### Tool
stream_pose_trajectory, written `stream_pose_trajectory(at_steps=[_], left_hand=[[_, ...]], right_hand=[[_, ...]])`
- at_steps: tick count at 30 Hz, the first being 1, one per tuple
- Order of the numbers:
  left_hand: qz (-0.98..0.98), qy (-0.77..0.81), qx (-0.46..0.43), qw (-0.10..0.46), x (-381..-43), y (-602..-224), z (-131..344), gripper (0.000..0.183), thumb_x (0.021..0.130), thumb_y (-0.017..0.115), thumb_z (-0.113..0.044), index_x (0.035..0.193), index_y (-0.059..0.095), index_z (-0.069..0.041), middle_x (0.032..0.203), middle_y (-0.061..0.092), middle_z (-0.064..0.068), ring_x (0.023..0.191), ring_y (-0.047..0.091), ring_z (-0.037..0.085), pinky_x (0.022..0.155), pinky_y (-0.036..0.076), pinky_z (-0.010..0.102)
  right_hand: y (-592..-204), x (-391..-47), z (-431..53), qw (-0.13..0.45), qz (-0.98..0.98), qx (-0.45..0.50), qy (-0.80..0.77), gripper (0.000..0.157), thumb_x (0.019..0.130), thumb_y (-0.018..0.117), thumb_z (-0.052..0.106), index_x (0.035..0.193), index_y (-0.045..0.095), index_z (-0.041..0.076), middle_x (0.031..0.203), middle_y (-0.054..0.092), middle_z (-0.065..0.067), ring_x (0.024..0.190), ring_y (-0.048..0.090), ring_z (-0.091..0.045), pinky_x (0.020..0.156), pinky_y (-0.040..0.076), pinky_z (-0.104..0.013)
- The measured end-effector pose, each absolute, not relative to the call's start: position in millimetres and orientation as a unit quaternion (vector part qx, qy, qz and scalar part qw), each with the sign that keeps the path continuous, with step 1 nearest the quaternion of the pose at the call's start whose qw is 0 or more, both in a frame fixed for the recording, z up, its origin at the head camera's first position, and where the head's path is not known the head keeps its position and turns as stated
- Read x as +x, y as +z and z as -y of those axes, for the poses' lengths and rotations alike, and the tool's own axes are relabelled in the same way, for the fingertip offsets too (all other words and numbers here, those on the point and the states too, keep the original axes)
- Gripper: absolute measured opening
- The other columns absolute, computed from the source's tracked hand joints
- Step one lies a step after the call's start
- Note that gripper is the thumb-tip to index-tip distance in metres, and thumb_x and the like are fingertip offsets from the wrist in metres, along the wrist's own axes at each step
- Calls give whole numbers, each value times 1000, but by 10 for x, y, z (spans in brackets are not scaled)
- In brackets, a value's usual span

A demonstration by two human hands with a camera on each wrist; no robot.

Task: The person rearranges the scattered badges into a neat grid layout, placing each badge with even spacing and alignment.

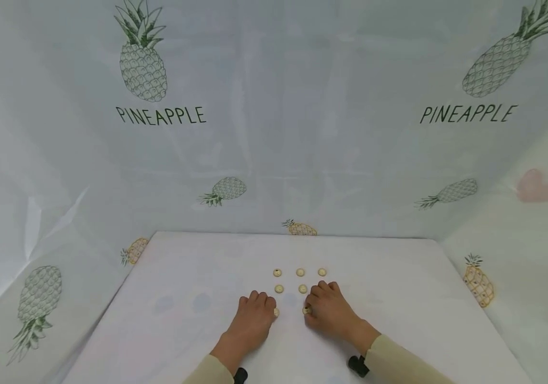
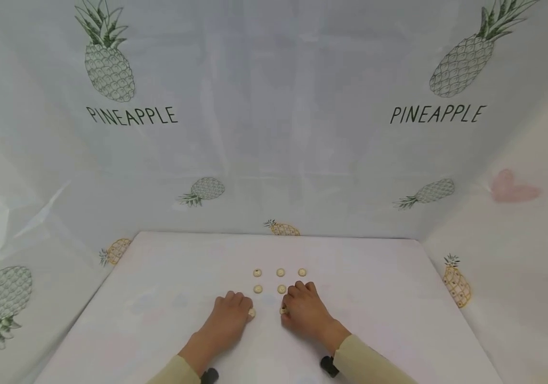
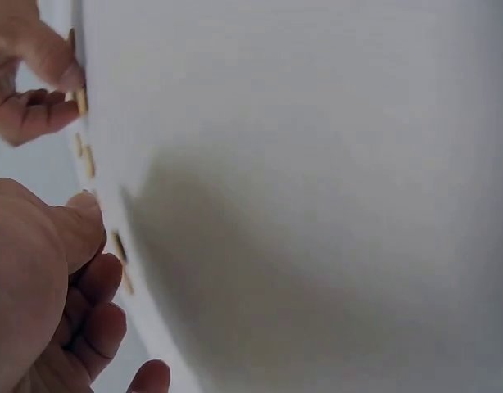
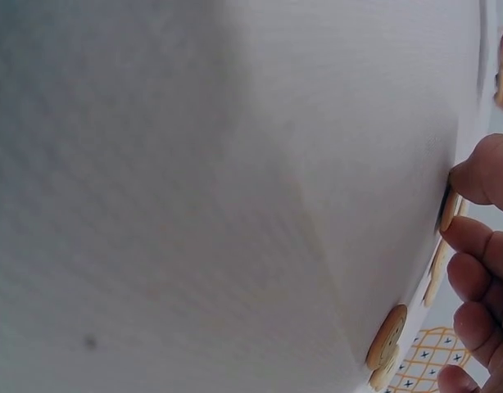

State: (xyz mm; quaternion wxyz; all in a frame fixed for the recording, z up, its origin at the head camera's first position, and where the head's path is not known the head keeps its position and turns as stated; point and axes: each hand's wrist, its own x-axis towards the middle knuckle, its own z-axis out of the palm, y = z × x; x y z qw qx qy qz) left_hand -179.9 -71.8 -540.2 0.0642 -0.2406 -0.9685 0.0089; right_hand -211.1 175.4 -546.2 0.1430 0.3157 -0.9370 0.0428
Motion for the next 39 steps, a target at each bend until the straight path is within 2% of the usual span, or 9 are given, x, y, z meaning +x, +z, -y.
stream_pose_trajectory(at_steps=[17,31,35,39], left_hand=[[973,26,-217,77,-1888,-5508,606,33,99,75,-37,117,66,-11,103,63,2,92,49,19,77,45,40],[974,21,-217,67,-1894,-5485,560,29,101,73,-37,115,65,-13,104,63,2,91,49,18,77,45,41],[975,1,-214,54,-1891,-5517,596,32,101,72,-39,117,64,-12,107,64,2,93,50,18,77,46,41],[981,-51,-183,43,-1849,-5481,733,40,100,73,-37,127,64,-9,116,66,6,102,55,22,82,48,44]], right_hand=[[-5423,-2106,-1701,166,932,322,16,18,84,85,34,84,73,21,85,62,9,83,48,-13,82,39,-37],[-5448,-2122,-1743,187,927,325,9,21,81,87,35,82,71,21,83,60,9,82,46,-13,81,38,-37],[-5433,-2104,-1765,181,928,326,4,21,83,84,36,86,73,19,86,62,7,84,48,-15,82,40,-39],[-5385,-2078,-1882,168,937,305,20,25,87,82,38,97,75,15,95,64,4,91,50,-17,87,41,-42]])
